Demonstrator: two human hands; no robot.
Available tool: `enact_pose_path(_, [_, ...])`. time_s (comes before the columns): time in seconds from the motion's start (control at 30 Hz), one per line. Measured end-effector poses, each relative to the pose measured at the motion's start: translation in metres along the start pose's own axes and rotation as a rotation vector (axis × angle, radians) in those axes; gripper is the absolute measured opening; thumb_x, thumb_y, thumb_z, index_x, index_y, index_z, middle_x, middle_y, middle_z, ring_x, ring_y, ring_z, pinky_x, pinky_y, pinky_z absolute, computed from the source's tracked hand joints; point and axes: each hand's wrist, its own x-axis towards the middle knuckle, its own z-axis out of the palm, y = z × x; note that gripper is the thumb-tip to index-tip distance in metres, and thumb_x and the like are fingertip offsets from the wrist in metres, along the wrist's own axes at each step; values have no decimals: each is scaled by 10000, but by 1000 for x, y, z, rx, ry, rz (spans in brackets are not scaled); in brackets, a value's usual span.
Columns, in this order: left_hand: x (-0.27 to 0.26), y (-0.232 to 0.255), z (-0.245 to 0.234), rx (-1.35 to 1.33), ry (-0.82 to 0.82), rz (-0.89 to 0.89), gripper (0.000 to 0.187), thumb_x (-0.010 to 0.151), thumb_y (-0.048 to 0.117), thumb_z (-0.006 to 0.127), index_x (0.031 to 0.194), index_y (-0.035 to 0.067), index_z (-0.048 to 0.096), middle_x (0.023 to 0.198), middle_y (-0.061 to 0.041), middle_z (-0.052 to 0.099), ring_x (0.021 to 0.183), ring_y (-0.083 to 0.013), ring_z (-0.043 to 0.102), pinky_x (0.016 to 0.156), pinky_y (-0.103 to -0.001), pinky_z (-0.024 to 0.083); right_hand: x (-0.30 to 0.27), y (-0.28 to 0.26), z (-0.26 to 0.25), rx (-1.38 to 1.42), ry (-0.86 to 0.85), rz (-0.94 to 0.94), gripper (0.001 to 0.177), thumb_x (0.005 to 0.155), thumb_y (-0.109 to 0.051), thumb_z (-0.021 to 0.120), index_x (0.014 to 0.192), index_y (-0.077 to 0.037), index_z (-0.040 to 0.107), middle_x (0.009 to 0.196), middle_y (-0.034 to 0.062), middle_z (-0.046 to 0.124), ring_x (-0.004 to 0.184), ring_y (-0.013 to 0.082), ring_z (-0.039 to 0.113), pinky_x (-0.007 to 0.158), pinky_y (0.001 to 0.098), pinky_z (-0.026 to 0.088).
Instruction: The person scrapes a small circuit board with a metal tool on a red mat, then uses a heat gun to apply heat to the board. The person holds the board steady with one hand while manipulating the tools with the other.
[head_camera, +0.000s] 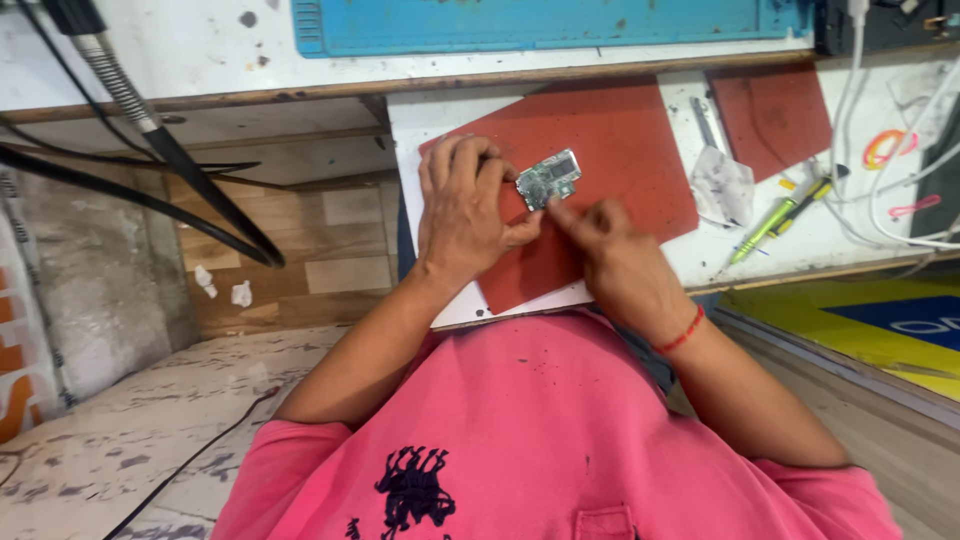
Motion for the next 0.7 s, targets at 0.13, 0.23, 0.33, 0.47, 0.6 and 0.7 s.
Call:
enact_pose_path(0.13, [-2,1,5,-15,52,59,469,695,368,920,989,77,698,1157,-84,564,1213,-315,501,1085,-517,353,-8,-2,-6,17,67,140,603,900,38,507,1473,-139,565,1081,210,613,801,424,665,707,504,556])
enact_pose_path(0.23, [1,-2,3,-14,87,109,455,714,353,923,1002,67,716,1147,-72,593,1206,-295,540,1133,-529,345,2,-8,-12,11,27,121,629,897,42,482,1506,-110,523,1085,231,601,819,436,661,718,507,553])
enact_pose_path(0.33, [-2,-2,4,-19,71,112,459,717,358,932,1001,65,721,1133,-68,608,1197,-295,553,1154,-560,328,9,-11,-9,-20,16,132,605,923,30,486,1504,-132,533,1098,229,596,823,436,658,728,512,549])
enact_pose_path(0.47, [-3,0,5,-6,65,105,476,708,345,939,1010,57,709,1144,-82,607,1206,-312,544,1163,-564,327,5,-12,-10,11,49,106,638,899,41,486,1516,-115,523,1100,228,578,827,436,655,721,508,550])
enact_pose_path(0.6, [6,0,3,-38,45,104,521,671,353,936,1028,50,708,1156,-96,614,1188,-329,538,1141,-559,313,15,-11,-15,-42,109,104,611,903,27,528,1487,-149,554,1122,210,596,775,420,657,693,513,547])
enact_pose_path(0.7, [-7,8,-3,-32,12,83,485,731,320,945,1051,53,695,1169,-86,603,1209,-316,539,1159,-520,346,2,-19,-10,-14,39,96,614,940,44,531,1530,-126,532,1153,195,605,798,425,650,710,512,547])
